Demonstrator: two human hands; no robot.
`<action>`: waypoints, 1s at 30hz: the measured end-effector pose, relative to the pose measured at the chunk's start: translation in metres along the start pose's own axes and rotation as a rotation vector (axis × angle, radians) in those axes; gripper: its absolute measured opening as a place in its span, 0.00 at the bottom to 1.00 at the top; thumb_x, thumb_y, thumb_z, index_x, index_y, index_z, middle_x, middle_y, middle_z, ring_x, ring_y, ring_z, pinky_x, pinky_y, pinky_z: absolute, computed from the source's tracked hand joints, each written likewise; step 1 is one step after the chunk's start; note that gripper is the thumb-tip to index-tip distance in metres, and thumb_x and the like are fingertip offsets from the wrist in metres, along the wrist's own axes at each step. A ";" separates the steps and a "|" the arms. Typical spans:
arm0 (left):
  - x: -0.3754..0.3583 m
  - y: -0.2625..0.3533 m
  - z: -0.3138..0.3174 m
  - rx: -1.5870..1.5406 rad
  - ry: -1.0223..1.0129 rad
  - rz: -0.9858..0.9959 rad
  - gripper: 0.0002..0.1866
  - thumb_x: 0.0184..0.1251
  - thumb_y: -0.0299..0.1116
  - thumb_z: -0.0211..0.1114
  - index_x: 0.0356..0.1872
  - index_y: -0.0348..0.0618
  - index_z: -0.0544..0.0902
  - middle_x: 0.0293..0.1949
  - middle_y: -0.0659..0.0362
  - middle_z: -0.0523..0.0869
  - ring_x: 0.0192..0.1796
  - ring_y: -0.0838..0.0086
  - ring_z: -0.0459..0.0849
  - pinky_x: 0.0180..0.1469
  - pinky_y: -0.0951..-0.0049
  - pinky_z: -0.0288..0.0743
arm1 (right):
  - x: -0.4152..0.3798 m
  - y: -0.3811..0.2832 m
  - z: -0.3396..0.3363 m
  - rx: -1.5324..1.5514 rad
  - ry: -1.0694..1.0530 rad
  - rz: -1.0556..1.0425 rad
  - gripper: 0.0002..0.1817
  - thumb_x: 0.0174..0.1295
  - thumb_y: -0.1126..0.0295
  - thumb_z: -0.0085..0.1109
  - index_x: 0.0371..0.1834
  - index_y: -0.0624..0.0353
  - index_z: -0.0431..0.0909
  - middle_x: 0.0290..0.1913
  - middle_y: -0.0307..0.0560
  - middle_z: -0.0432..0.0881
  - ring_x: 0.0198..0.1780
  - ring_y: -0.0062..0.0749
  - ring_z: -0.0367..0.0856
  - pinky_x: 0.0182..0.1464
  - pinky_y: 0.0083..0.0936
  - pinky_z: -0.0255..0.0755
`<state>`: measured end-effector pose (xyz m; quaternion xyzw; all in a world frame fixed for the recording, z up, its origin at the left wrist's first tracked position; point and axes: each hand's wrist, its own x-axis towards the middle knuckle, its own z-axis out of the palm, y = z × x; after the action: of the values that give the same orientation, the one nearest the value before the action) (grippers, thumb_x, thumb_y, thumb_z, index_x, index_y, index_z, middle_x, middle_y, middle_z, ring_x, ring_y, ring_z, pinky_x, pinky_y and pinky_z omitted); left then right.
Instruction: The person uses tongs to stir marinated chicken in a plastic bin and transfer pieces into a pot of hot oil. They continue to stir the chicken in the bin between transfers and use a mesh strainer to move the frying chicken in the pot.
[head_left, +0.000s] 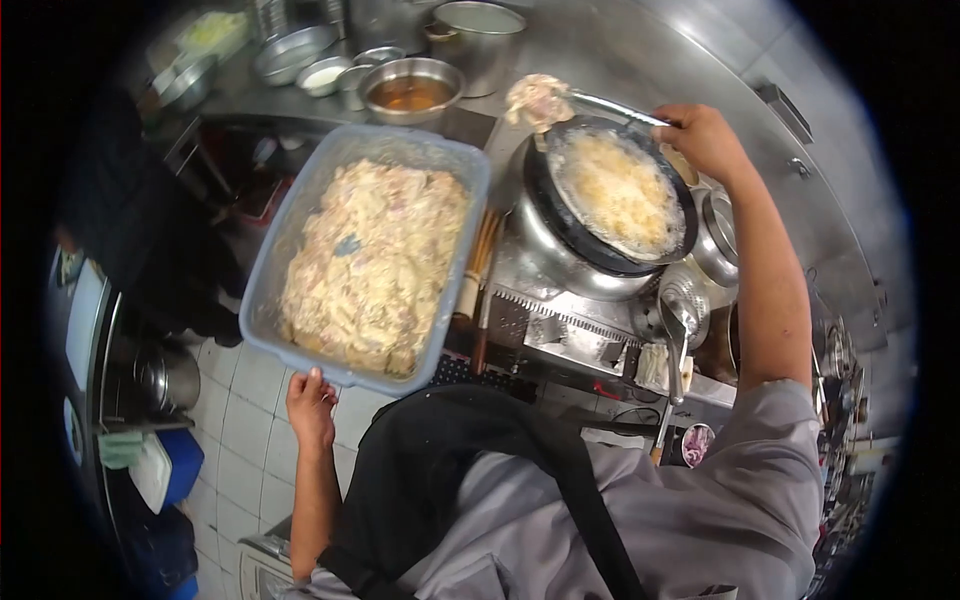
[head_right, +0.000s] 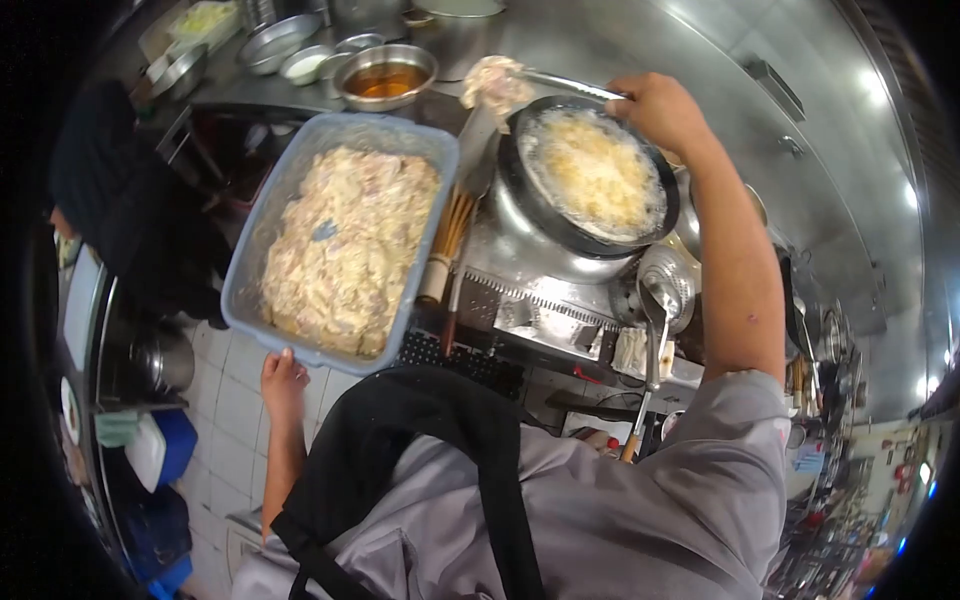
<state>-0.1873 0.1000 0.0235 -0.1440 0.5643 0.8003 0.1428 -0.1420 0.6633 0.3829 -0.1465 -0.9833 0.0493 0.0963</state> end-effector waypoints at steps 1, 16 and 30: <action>-0.001 -0.002 0.002 0.004 -0.014 0.002 0.10 0.70 0.36 0.66 0.32 0.47 0.74 0.24 0.65 0.76 0.26 0.78 0.75 0.27 0.77 0.69 | 0.000 0.022 -0.009 -0.115 0.035 0.048 0.17 0.60 0.61 0.64 0.52 0.53 0.84 0.43 0.55 0.86 0.46 0.50 0.84 0.50 0.39 0.76; -0.011 -0.005 0.023 -0.059 0.167 0.049 0.12 0.72 0.39 0.64 0.30 0.55 0.71 0.25 0.71 0.79 0.26 0.83 0.76 0.26 0.80 0.66 | 0.046 0.240 0.135 -0.437 -0.063 0.419 0.16 0.66 0.64 0.50 0.50 0.56 0.83 0.52 0.56 0.85 0.55 0.52 0.83 0.57 0.44 0.76; -0.016 -0.003 0.034 -0.070 0.245 0.023 0.10 0.72 0.38 0.62 0.30 0.51 0.74 0.23 0.67 0.75 0.25 0.80 0.75 0.28 0.77 0.71 | 0.080 0.004 0.040 0.079 0.128 -0.174 0.19 0.66 0.62 0.60 0.57 0.57 0.79 0.46 0.60 0.85 0.50 0.53 0.84 0.51 0.39 0.74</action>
<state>-0.1737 0.1318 0.0381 -0.2389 0.5508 0.7976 0.0587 -0.2242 0.6884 0.3569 -0.0596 -0.9814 0.0700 0.1687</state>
